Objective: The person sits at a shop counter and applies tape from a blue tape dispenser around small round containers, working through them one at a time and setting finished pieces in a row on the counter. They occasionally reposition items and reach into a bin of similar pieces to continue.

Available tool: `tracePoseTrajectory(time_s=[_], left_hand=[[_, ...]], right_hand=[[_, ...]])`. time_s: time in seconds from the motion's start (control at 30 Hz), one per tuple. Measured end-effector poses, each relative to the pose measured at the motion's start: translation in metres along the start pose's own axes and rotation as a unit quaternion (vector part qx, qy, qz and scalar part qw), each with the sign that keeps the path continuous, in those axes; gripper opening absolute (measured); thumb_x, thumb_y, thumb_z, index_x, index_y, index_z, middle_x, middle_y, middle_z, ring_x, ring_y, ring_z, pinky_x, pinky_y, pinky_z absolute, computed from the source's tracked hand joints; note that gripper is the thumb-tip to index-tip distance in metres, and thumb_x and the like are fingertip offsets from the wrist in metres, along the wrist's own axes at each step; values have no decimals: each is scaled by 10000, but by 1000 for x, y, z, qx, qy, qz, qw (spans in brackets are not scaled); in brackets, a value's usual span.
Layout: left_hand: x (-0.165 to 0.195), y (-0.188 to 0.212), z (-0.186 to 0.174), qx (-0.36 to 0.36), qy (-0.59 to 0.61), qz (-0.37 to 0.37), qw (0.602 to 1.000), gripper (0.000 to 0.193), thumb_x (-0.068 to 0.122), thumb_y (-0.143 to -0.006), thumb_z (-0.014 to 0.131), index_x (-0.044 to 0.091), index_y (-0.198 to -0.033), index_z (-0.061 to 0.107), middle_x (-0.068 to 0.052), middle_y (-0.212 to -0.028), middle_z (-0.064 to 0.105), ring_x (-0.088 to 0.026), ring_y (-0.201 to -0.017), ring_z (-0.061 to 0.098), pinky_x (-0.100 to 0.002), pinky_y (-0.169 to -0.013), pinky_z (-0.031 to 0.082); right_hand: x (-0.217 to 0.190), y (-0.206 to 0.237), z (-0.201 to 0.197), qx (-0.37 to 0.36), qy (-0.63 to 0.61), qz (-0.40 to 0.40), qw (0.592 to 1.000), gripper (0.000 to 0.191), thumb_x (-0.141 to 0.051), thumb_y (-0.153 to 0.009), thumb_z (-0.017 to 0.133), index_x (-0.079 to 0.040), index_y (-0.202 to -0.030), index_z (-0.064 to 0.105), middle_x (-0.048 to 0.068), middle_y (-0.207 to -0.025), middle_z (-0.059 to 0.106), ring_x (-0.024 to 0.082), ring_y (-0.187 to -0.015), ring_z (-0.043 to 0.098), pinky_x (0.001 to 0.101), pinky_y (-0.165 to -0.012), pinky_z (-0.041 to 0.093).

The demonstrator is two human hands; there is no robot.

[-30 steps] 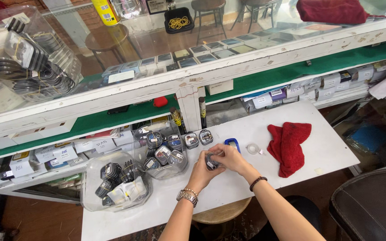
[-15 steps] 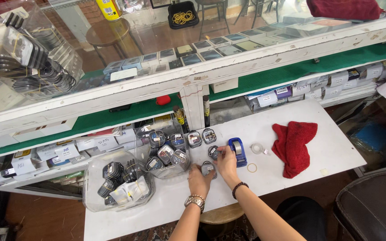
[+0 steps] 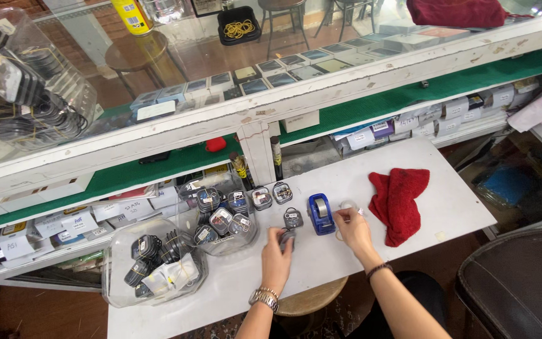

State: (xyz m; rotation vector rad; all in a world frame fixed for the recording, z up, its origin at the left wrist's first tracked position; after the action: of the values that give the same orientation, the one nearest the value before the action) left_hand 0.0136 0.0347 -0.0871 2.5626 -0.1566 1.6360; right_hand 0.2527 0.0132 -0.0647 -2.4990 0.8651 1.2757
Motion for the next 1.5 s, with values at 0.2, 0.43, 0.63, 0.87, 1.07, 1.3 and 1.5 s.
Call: tracePoseTrajectory(time_s=[0.2, 0.43, 0.63, 0.87, 1.07, 1.3, 1.5], left_hand=[[11, -29, 50, -98, 180, -123, 971, 290, 16, -828, 712, 36, -1116, 684, -110, -925, 746, -242, -779, 749, -341, -607, 665], [21, -40, 68, -70, 134, -89, 985, 310, -35, -734, 793, 17, -985, 617, -44, -852, 715, -155, -667, 717, -302, -551, 615], [23, -32, 68, -74, 73, -33, 994, 303, 37, -756, 815, 50, -972, 603, -66, -783, 738, -167, -592, 698, -301, -548, 542], [12, -35, 66, -62, 68, -33, 995, 281, 82, -756, 839, 38, -921, 616, -82, -778, 760, -152, -631, 724, -296, -590, 551], [12, -34, 64, -43, 40, -13, 998, 334, 127, -723, 866, 31, -931, 624, -100, -816, 752, -198, -690, 722, -327, -647, 562], [15, -37, 63, -34, 44, -3, 998, 338, 141, -714, 868, 30, -940, 643, -109, -862, 765, -215, -735, 733, -336, -683, 573], [19, -36, 58, -20, 23, 5, 1000, 371, 162, -687, 898, 20, -939, 666, -131, -876, 766, -251, -781, 733, -352, -733, 564]], right_hand=[[17, -15, 25, -157, -109, 129, 973, 298, -284, -880, 774, -7, -987, 789, 68, -830, 738, 143, -679, 601, 296, -616, 499], [11, -13, 29, -152, -92, 182, 967, 283, -252, -890, 770, 15, -982, 756, 100, -772, 674, 178, -610, 550, 338, -555, 442], [14, -8, 34, -107, -24, 132, 985, 384, -332, -905, 715, 25, -1040, 758, 165, -884, 762, 239, -798, 717, 364, -743, 538], [24, 15, 29, -92, -82, 109, 986, 384, -315, -914, 681, 45, -1034, 738, 173, -1028, 754, 266, -946, 715, 380, -839, 544], [35, 30, 35, -64, -85, 91, 990, 373, -309, -927, 661, 45, -1023, 731, 140, -1162, 698, 243, -1011, 694, 361, -889, 530], [39, 35, 39, -68, -110, 130, 983, 406, -318, -941, 648, 58, -1074, 724, 132, -1209, 633, 246, -1048, 650, 363, -922, 509], [32, 36, 37, -63, -136, 142, 978, 418, -321, -948, 652, 64, -1094, 724, 112, -1224, 590, 223, -1065, 614, 346, -938, 489]])
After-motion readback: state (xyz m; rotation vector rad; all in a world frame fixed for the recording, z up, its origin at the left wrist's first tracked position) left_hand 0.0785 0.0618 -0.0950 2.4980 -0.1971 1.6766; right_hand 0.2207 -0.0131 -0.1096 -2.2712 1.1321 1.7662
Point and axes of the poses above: each hand's wrist, its own y-axis away from the middle knuckle, its own z-axis out of the palm, x = y × z, the point moved 5 cm from there along -y, towards the middle knuckle
